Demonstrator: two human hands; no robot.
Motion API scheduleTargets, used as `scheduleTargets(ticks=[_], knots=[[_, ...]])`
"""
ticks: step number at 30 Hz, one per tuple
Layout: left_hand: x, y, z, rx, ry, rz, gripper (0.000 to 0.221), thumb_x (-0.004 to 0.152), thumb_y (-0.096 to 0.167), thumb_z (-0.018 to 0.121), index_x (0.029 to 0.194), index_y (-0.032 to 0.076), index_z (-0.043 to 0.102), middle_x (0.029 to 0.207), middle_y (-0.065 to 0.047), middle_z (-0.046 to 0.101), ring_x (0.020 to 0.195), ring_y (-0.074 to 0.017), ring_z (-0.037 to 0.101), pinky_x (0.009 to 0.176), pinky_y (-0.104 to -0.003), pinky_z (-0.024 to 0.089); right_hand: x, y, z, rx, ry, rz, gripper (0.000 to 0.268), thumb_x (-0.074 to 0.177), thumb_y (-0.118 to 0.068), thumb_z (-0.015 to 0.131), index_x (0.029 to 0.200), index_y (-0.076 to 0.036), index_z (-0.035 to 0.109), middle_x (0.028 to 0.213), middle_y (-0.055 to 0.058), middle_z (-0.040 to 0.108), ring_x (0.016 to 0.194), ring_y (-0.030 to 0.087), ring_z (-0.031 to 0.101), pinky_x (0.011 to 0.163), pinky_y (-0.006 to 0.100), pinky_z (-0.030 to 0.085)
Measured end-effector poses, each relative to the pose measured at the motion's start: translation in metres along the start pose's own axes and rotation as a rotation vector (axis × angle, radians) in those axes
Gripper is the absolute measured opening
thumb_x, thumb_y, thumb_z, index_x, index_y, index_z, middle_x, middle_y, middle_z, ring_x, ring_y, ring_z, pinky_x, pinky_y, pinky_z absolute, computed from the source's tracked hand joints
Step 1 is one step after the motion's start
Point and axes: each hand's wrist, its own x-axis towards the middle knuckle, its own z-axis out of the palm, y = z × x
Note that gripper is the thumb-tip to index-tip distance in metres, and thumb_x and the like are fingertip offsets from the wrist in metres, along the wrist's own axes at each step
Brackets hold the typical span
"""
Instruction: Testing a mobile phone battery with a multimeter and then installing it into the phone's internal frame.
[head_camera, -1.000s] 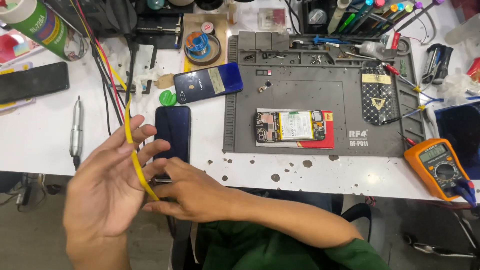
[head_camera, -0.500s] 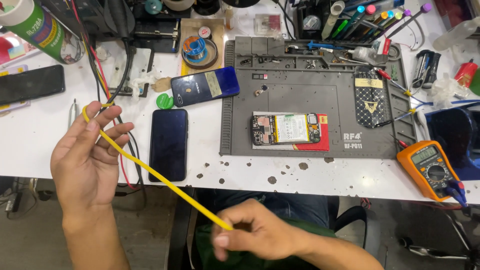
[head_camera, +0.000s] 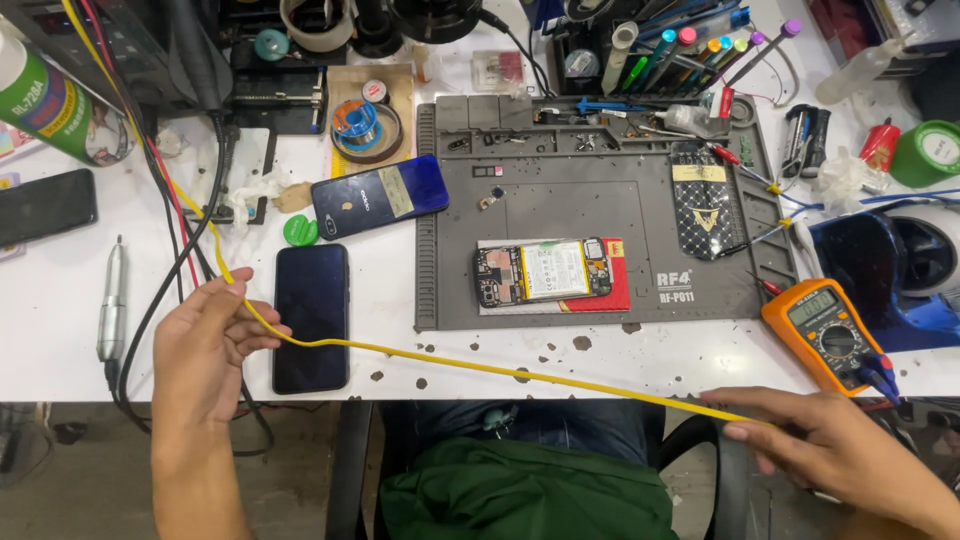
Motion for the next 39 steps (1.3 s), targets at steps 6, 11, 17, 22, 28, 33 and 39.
scheduleTargets(ticks=[6, 11, 17, 22, 28, 33, 39], knots=[[0.013, -0.002, 0.021, 0.212, 0.055, 0.032, 0.041, 0.101, 0.019, 0.064, 0.136, 0.002, 0.052, 0.083, -0.018, 0.066, 0.06, -0.0208, 0.059, 0.054, -0.029, 0.048, -0.003, 0.077, -0.008, 0.392, 0.408, -0.002, 0.043, 0.091, -0.001, 0.071, 0.132, -0.005, 0.079, 0.063, 0.028, 0.061, 0.047, 0.027, 0.04, 0.044, 0.035, 0.029], [-0.001, 0.028, 0.054, 0.286, 0.01, 0.004, 0.038, 0.1, 0.021, 0.062, 0.134, 0.007, 0.063, 0.07, -0.008, 0.057, 0.054, -0.0129, 0.045, 0.046, -0.026, 0.032, 0.05, 0.18, -0.009, 0.682, 0.936, -0.338, 0.015, 0.102, -0.008, 0.058, 0.116, -0.005, 0.055, 0.073, 0.01, 0.052, 0.052, 0.017, 0.046, 0.051, 0.024, 0.037], [-0.004, 0.02, 0.082, 0.491, -0.056, 0.243, 0.043, 0.099, 0.023, 0.064, 0.139, 0.009, 0.062, 0.074, -0.001, 0.065, 0.061, -0.0086, 0.05, 0.074, -0.023, 0.046, 0.069, 0.232, 0.0, 1.012, 0.703, -0.929, 0.071, 0.106, -0.057, 0.049, 0.164, -0.016, 0.047, 0.173, -0.003, 0.049, 0.124, 0.011, 0.068, 0.066, 0.017, 0.059], [-0.021, -0.01, 0.115, 0.871, -0.47, 0.755, 0.019, 0.094, 0.028, 0.07, 0.096, 0.009, 0.072, 0.095, -0.001, 0.073, 0.094, -0.0191, 0.066, 0.083, -0.037, 0.049, 0.057, 0.123, 0.001, 0.963, 1.05, -0.53, 0.074, 0.092, -0.07, 0.049, 0.142, -0.018, 0.061, 0.15, -0.009, 0.066, 0.105, 0.007, 0.071, 0.059, 0.016, 0.053], [-0.028, -0.048, 0.16, 1.09, -0.541, 1.251, 0.049, 0.089, 0.039, 0.079, 0.121, 0.008, 0.06, 0.128, -0.012, 0.059, 0.119, -0.0308, 0.056, 0.103, -0.046, 0.047, 0.079, 0.152, -0.015, 0.527, 1.127, -0.847, 0.059, 0.114, -0.065, 0.03, 0.105, -0.012, 0.054, 0.172, 0.022, 0.053, 0.166, 0.03, 0.055, 0.085, 0.033, 0.053], [-0.022, -0.057, 0.171, 1.179, -0.492, 1.293, 0.077, 0.087, 0.045, 0.079, 0.143, 0.002, 0.048, 0.142, -0.015, 0.054, 0.131, -0.0322, 0.049, 0.112, -0.049, 0.042, 0.055, 0.03, -0.007, 0.466, 1.123, -0.965, 0.056, 0.111, -0.019, 0.035, 0.163, 0.001, 0.034, 0.157, 0.035, 0.043, 0.148, 0.052, 0.052, 0.084, 0.051, 0.056], [-0.023, -0.066, 0.17, 1.211, -0.511, 1.253, 0.076, 0.093, 0.047, 0.07, 0.148, 0.002, 0.044, 0.149, -0.014, 0.049, 0.139, -0.0313, 0.044, 0.116, -0.05, 0.038, 0.068, -0.035, 0.014, 0.253, 0.969, -0.975, 0.044, 0.108, 0.011, 0.051, 0.151, 0.007, 0.045, 0.144, 0.028, 0.058, 0.124, 0.037, 0.066, 0.09, 0.037, 0.065]])
